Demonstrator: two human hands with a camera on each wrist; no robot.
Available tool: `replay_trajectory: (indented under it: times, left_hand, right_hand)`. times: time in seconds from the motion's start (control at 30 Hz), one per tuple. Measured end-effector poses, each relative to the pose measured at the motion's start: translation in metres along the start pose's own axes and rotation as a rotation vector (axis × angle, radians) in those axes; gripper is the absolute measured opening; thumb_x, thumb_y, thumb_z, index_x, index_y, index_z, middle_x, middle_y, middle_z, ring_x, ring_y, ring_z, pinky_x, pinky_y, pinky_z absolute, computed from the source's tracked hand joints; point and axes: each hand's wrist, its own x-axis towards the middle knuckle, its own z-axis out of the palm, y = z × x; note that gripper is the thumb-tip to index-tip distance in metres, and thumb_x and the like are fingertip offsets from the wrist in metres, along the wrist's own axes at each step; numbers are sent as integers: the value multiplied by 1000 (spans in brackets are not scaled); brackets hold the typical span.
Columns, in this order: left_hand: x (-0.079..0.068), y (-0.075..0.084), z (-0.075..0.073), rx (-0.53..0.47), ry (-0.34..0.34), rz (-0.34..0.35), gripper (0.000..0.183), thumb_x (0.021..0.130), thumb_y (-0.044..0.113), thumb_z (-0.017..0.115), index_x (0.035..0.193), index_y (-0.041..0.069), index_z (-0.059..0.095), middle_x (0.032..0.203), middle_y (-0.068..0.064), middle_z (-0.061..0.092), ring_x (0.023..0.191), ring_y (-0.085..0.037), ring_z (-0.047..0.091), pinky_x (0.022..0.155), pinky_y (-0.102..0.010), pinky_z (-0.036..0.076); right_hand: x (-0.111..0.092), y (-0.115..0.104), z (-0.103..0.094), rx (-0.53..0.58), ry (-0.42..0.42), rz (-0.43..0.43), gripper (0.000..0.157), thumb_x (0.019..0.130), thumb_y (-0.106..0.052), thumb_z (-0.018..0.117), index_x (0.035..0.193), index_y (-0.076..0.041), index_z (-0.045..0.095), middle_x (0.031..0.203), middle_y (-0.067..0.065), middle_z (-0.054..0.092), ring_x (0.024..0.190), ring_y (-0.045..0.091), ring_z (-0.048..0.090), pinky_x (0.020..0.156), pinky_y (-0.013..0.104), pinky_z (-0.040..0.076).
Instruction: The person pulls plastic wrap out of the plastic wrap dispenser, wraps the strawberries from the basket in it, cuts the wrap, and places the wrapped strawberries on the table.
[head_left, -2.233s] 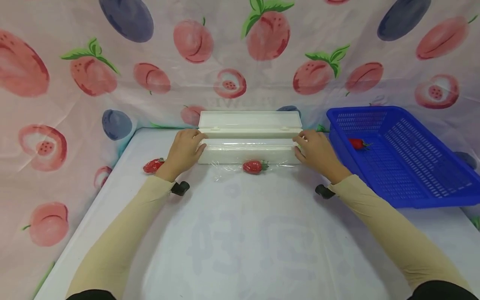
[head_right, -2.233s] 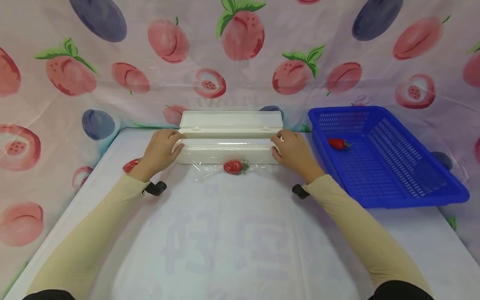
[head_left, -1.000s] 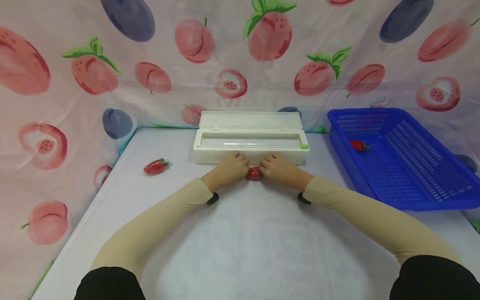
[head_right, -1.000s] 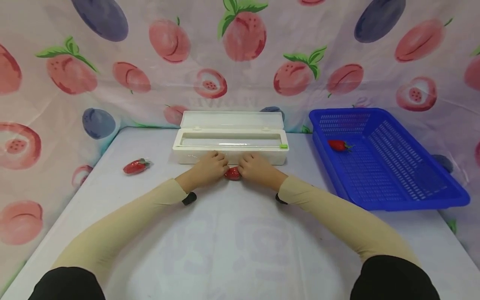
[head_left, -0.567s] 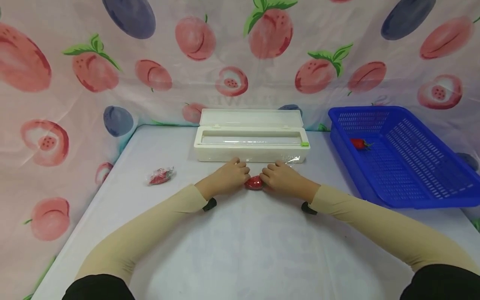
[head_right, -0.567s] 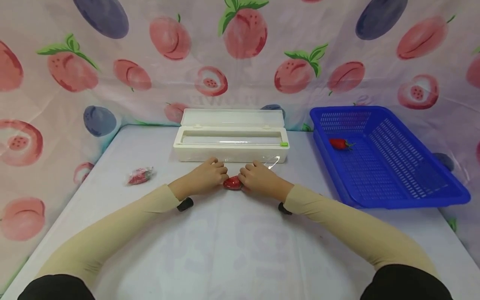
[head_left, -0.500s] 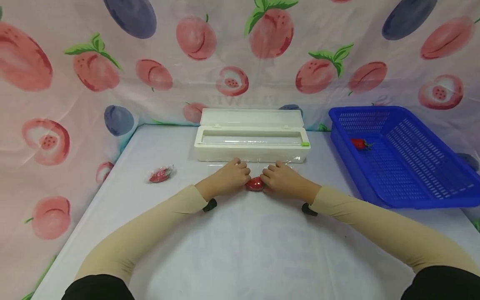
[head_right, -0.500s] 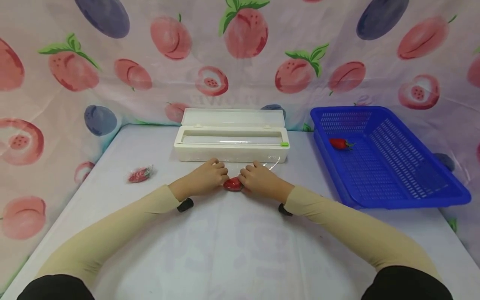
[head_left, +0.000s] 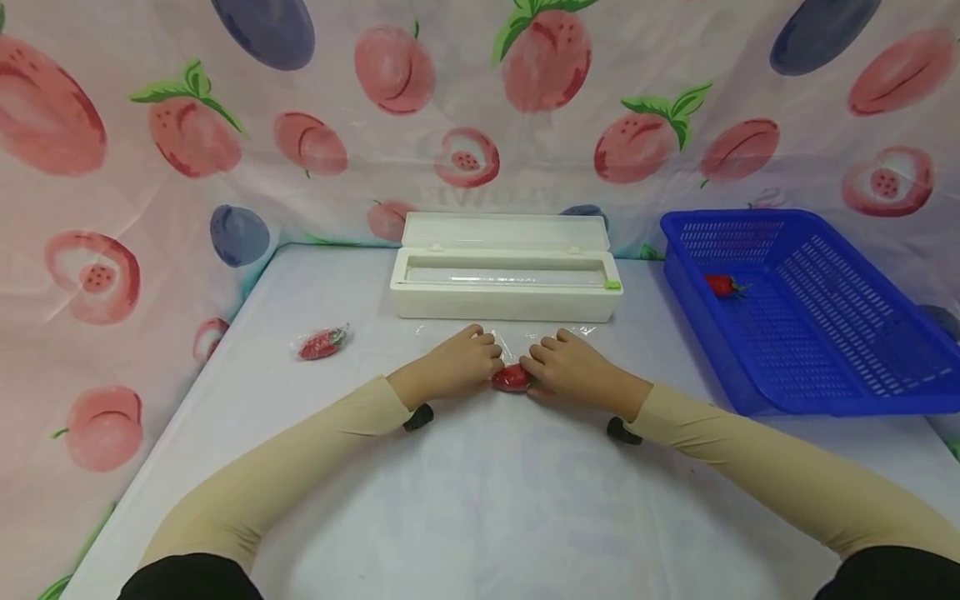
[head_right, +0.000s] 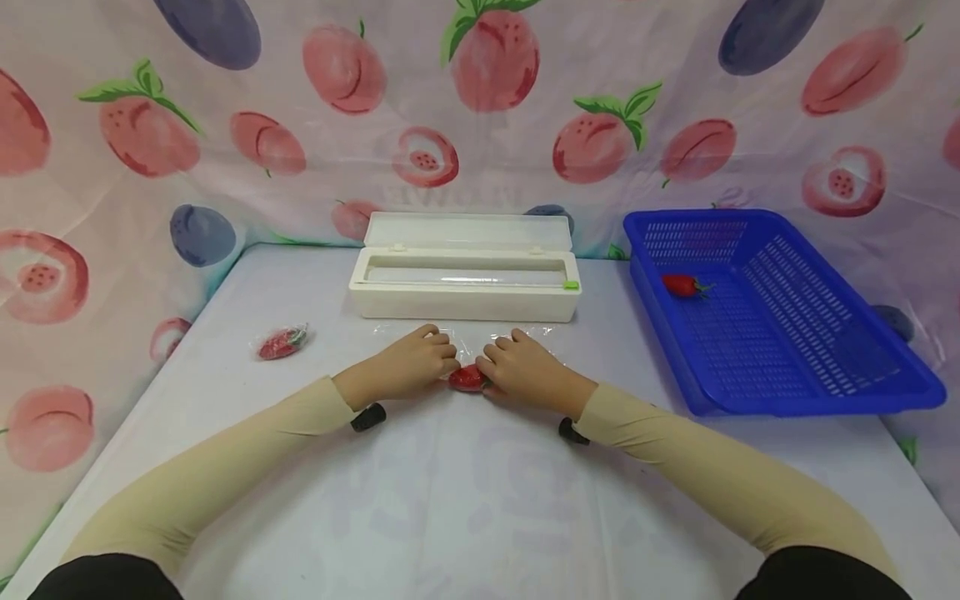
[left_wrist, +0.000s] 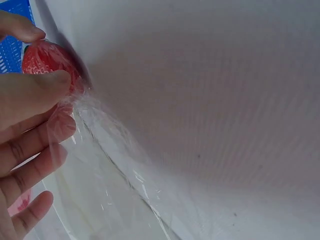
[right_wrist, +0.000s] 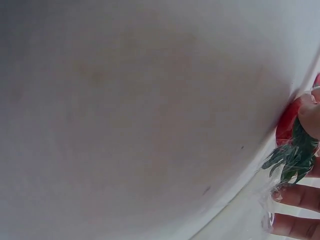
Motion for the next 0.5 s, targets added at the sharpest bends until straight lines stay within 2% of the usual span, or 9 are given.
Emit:
replay_trajectory:
  times: [0.17,0.37,0.5]
  left_hand:
    - [-3,1,-1,-7,11,-22,16,84,28,68,94,17,71,94,2,68,92,-16,60,89,-34,42]
    - [-6,3,-4,-30,14,-65,25,83,39,67,95,17,70,93,2,67,93,-18,58,89,-35,42]
    - [-5,5,-4,-41,12,-73,27,84,40,66,96,16,70,92,2,67,93,-17,59,91,-35,43]
  right_hand:
    - [0,-1,1,14,-1,7,38,80,-45,69,99,-13,63,84,2,63,74,19,58,66,33,44]
    - [1,-1,5,76,-57,40,37,82,-46,65,102,-15,65,83,0,63,73,18,58,66,33,44]
    - [1,1,8,123,-85,63,34,84,-46,61,100,-16,66,81,0,62,70,17,57,64,33,42]
